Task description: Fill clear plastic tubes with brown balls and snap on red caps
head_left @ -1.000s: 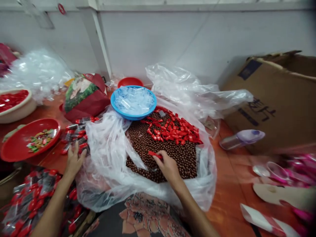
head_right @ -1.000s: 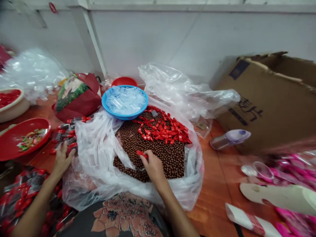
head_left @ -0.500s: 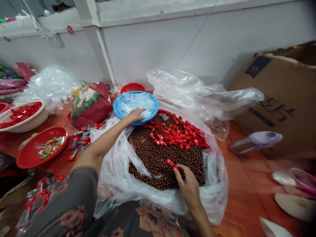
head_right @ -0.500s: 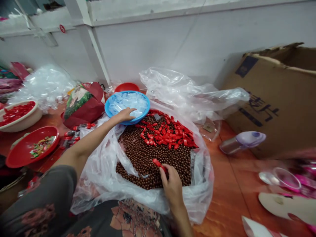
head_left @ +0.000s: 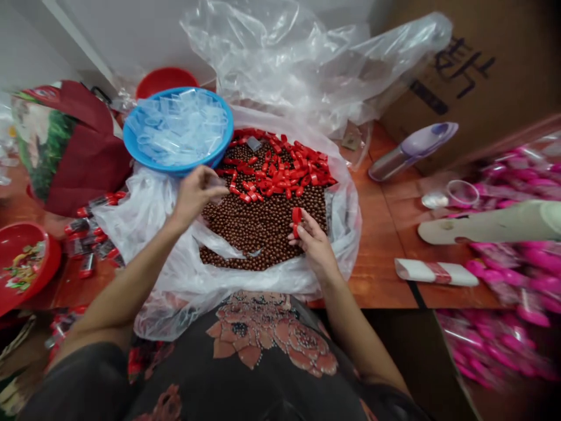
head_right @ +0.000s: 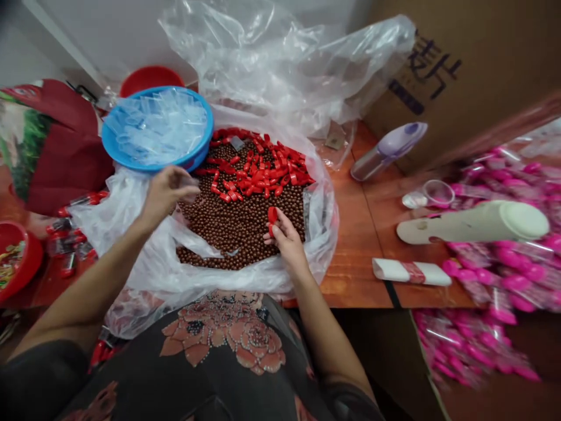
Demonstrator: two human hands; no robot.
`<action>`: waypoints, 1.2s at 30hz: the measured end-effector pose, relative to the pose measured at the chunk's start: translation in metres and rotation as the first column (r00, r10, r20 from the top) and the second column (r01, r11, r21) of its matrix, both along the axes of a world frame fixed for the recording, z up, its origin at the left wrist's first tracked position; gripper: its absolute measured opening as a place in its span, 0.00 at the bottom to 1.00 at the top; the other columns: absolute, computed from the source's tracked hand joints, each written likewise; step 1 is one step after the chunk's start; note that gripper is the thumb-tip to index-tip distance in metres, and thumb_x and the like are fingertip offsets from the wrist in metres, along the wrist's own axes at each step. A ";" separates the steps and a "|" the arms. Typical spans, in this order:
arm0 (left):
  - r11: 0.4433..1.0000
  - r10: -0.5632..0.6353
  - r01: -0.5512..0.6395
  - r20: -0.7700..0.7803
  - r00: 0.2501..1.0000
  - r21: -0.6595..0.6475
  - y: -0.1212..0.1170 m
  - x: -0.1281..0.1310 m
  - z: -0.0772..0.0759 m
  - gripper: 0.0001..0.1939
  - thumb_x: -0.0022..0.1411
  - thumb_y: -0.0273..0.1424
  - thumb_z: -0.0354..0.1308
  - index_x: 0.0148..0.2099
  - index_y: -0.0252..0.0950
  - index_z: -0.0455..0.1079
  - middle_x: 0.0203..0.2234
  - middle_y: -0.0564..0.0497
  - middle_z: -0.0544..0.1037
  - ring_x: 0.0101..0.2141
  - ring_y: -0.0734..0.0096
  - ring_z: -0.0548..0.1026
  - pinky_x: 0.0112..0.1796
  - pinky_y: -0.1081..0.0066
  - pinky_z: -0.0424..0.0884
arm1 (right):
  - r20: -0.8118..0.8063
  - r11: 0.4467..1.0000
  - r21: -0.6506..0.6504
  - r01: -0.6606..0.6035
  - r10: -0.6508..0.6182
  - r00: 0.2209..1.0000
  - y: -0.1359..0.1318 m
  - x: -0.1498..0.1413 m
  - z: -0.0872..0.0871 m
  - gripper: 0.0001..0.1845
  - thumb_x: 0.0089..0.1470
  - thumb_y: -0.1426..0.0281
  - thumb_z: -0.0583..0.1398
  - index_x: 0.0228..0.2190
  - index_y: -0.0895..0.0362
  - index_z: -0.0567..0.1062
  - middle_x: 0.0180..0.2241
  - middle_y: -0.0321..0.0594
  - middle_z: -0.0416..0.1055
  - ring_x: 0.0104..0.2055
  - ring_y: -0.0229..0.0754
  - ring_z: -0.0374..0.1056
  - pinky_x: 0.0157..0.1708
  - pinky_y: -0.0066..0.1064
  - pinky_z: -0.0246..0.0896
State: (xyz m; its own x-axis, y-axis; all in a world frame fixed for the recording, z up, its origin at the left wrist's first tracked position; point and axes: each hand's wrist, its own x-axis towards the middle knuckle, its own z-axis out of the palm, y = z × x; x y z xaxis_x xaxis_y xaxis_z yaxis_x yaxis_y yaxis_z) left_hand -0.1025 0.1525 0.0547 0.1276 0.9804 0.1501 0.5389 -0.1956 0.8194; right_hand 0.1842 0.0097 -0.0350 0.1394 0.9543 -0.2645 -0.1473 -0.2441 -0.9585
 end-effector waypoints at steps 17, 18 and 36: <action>0.911 -0.272 0.228 -0.085 0.959 -0.343 -0.039 0.087 -0.077 0.13 0.51 0.33 0.66 0.40 0.36 0.80 0.33 0.49 0.82 0.34 0.64 0.76 0.40 0.67 0.66 | -0.346 0.990 -0.091 0.104 -0.129 0.929 -0.022 0.009 0.019 0.18 0.43 0.64 0.70 0.38 0.52 0.76 0.31 0.32 0.73 0.32 0.34 0.69 0.35 0.28 0.70; 0.908 -0.286 0.250 -0.059 0.956 -0.337 -0.038 0.093 -0.078 0.12 0.51 0.32 0.66 0.40 0.35 0.80 0.33 0.49 0.82 0.33 0.65 0.76 0.39 0.68 0.66 | -0.351 0.991 -0.092 0.102 -0.128 0.927 -0.024 0.010 0.018 0.17 0.43 0.64 0.70 0.37 0.52 0.75 0.33 0.32 0.74 0.32 0.34 0.70 0.34 0.28 0.70; 0.782 -0.083 0.360 0.487 0.870 -0.509 -0.038 0.129 -0.091 0.20 0.43 0.30 0.70 0.42 0.31 0.79 0.36 0.47 0.82 0.35 0.66 0.76 0.47 0.63 0.68 | -0.269 0.978 -0.038 0.207 -0.210 0.940 -0.020 0.013 0.014 0.20 0.48 0.57 0.66 0.43 0.49 0.79 0.31 0.34 0.74 0.29 0.32 0.64 0.27 0.26 0.61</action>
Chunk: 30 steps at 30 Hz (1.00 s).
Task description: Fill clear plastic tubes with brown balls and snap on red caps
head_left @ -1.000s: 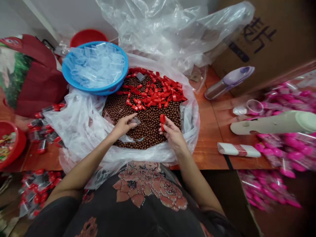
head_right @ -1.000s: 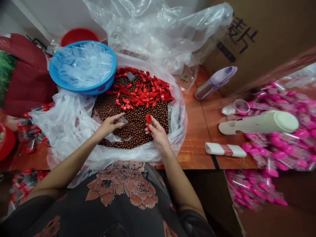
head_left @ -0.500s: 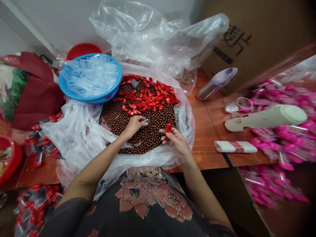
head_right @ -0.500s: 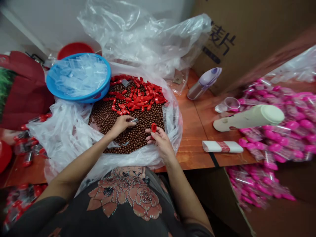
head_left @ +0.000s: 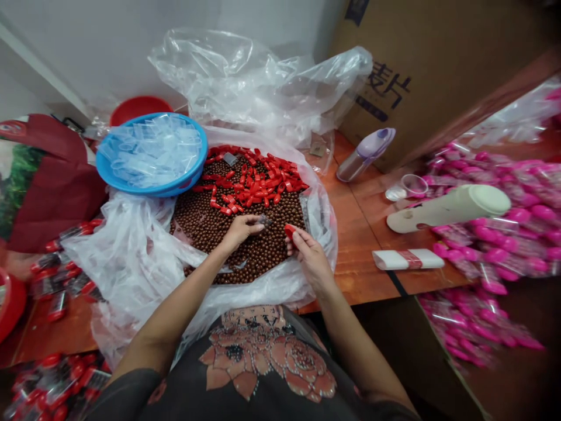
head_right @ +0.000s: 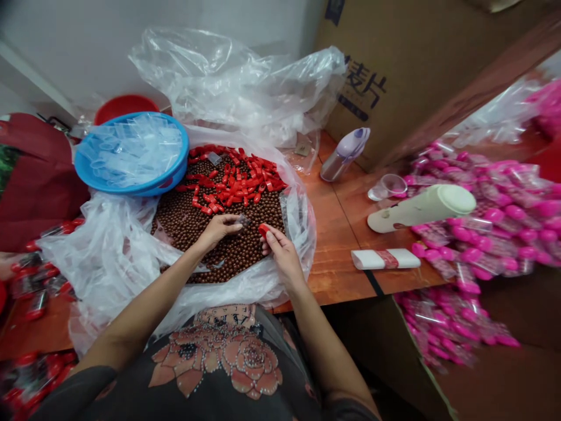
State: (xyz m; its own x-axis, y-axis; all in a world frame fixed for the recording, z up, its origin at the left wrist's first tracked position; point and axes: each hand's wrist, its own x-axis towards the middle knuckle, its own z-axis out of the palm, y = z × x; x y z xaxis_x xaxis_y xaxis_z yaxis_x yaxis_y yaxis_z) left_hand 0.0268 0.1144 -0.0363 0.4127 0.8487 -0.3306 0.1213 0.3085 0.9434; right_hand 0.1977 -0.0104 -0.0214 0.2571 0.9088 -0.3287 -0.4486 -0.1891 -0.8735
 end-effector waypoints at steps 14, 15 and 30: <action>1.000 0.002 -0.004 0.060 0.998 0.030 -0.007 0.014 -0.003 0.16 0.47 0.30 0.68 0.41 0.32 0.79 0.35 0.48 0.82 0.34 0.68 0.75 0.43 0.67 0.68 | 0.097 0.997 -0.031 0.067 -0.063 0.993 -0.003 -0.001 -0.006 0.22 0.46 0.60 0.67 0.45 0.51 0.78 0.34 0.35 0.76 0.29 0.35 0.67 0.28 0.28 0.64; 1.000 0.002 -0.004 0.075 0.997 0.027 -0.007 0.014 -0.004 0.17 0.46 0.30 0.68 0.41 0.32 0.79 0.36 0.48 0.82 0.34 0.67 0.75 0.43 0.67 0.68 | 0.109 0.998 -0.027 0.065 -0.062 0.992 -0.003 -0.001 -0.007 0.23 0.46 0.60 0.67 0.46 0.51 0.77 0.34 0.35 0.76 0.29 0.35 0.67 0.28 0.29 0.65; 0.994 -0.011 0.046 0.329 0.944 -0.098 -0.021 -0.004 0.020 0.21 0.41 0.29 0.72 0.41 0.32 0.74 0.40 0.47 0.79 0.39 0.69 0.76 0.48 0.64 0.68 | 0.468 0.993 0.117 -0.027 -0.031 0.883 0.020 -0.002 0.023 0.23 0.55 0.58 0.61 0.52 0.48 0.74 0.45 0.39 0.76 0.35 0.37 0.70 0.37 0.33 0.69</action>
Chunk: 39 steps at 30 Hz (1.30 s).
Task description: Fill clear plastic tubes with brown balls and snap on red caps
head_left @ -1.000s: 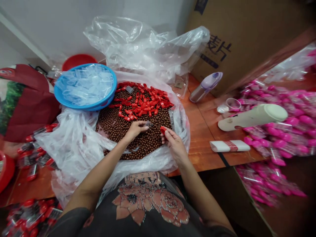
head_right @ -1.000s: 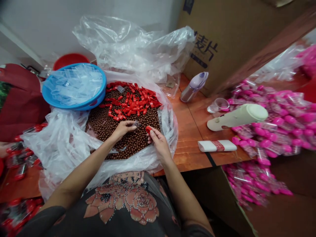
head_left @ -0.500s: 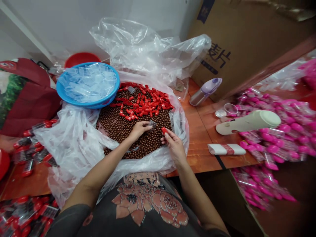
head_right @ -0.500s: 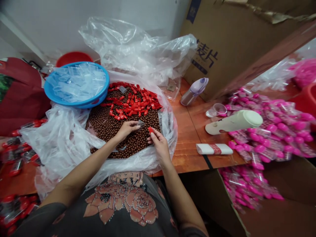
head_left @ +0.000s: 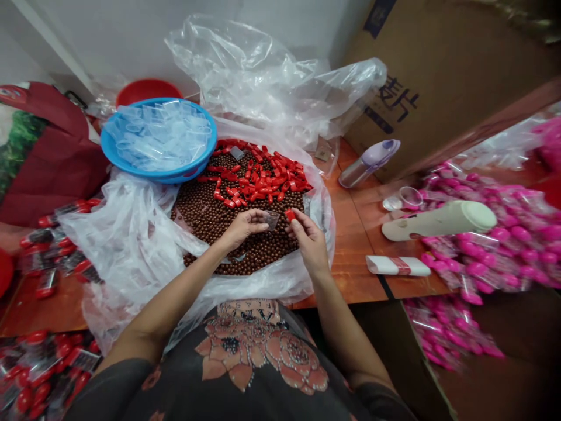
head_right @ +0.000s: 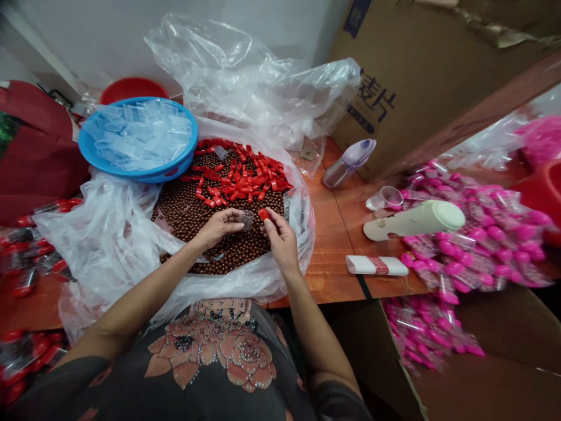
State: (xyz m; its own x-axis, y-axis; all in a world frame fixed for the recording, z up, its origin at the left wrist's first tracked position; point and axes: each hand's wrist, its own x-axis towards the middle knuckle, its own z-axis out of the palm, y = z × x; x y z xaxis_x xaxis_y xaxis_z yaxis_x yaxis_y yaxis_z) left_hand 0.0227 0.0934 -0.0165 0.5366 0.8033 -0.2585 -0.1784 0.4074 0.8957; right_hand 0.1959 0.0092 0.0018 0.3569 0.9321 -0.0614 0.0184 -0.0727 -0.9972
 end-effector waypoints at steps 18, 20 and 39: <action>0.997 0.057 -0.056 -0.017 0.998 0.048 -0.039 -0.016 0.031 0.20 0.48 0.31 0.69 0.46 0.32 0.77 0.39 0.45 0.80 0.36 0.67 0.77 0.42 0.63 0.74 | 0.577 0.926 0.164 -0.340 0.189 0.795 -0.006 -0.013 0.026 0.20 0.59 0.65 0.59 0.54 0.44 0.72 0.52 0.36 0.74 0.54 0.45 0.69 0.58 0.46 0.62; 0.997 0.075 -0.075 -0.001 0.997 0.004 -0.044 -0.017 0.034 0.21 0.48 0.31 0.69 0.46 0.31 0.77 0.39 0.45 0.80 0.35 0.68 0.77 0.41 0.63 0.75 | 0.572 0.927 0.149 -0.344 0.203 0.795 -0.007 -0.015 0.025 0.21 0.58 0.64 0.60 0.54 0.44 0.72 0.53 0.36 0.73 0.55 0.46 0.69 0.59 0.47 0.62; 0.985 0.101 -0.097 0.016 0.995 -0.145 -0.057 -0.012 0.036 0.30 0.58 0.57 0.54 0.41 0.33 0.74 0.30 0.48 0.78 0.30 0.70 0.75 0.32 0.71 0.70 | 0.769 0.861 0.173 -0.478 0.185 0.611 -0.008 -0.033 -0.004 0.36 0.49 0.59 0.66 0.57 0.50 0.62 0.52 0.47 0.67 0.54 0.52 0.64 0.54 0.47 0.61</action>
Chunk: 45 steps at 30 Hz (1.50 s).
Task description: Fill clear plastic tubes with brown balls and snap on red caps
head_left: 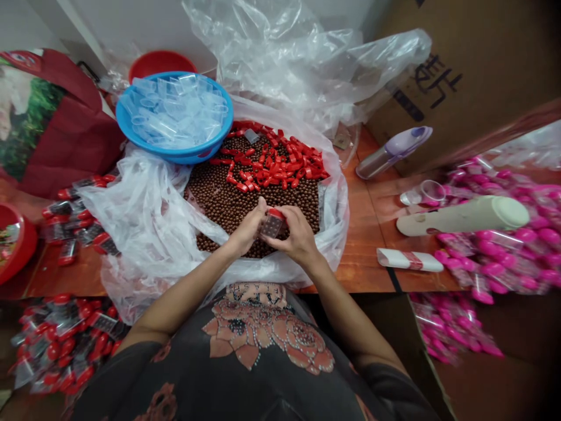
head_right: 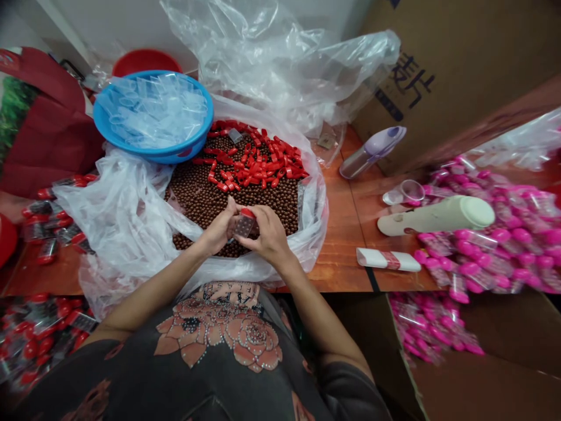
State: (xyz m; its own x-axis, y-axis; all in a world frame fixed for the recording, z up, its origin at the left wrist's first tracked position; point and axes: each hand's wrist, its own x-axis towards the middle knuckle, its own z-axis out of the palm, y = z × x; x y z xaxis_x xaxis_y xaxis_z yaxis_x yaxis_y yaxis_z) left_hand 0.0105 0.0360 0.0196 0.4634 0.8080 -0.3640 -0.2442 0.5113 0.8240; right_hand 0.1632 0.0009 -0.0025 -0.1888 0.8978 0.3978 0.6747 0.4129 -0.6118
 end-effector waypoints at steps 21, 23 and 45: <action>0.996 0.085 -0.084 -0.050 0.995 0.024 0.000 -0.016 -0.004 0.30 0.66 0.49 0.37 0.56 0.32 0.62 0.19 0.52 0.73 0.18 0.72 0.67 0.18 0.77 0.62 | 0.415 0.984 -0.062 0.170 -0.129 0.901 0.032 0.035 -0.027 0.12 0.61 0.69 0.56 0.42 0.54 0.79 0.36 0.44 0.77 0.43 0.51 0.64 0.42 0.43 0.55; 0.998 0.068 -0.068 -0.023 0.997 0.007 0.000 -0.016 -0.003 0.31 0.66 0.49 0.36 0.57 0.31 0.61 0.18 0.52 0.73 0.18 0.72 0.67 0.18 0.76 0.62 | 0.335 0.969 -0.043 0.241 -0.214 0.918 0.029 0.032 -0.021 0.13 0.61 0.69 0.57 0.45 0.54 0.77 0.38 0.43 0.78 0.42 0.50 0.65 0.43 0.43 0.55; 0.961 0.018 0.052 -0.249 0.968 0.272 -0.020 -0.014 -0.002 0.31 0.69 0.49 0.36 0.64 0.36 0.59 0.19 0.54 0.69 0.18 0.74 0.67 0.18 0.77 0.61 | -0.526 0.968 -0.213 0.134 -0.229 0.819 -0.008 -0.032 0.023 0.06 0.55 0.64 0.63 0.33 0.49 0.81 0.33 0.36 0.78 0.38 0.42 0.71 0.42 0.38 0.66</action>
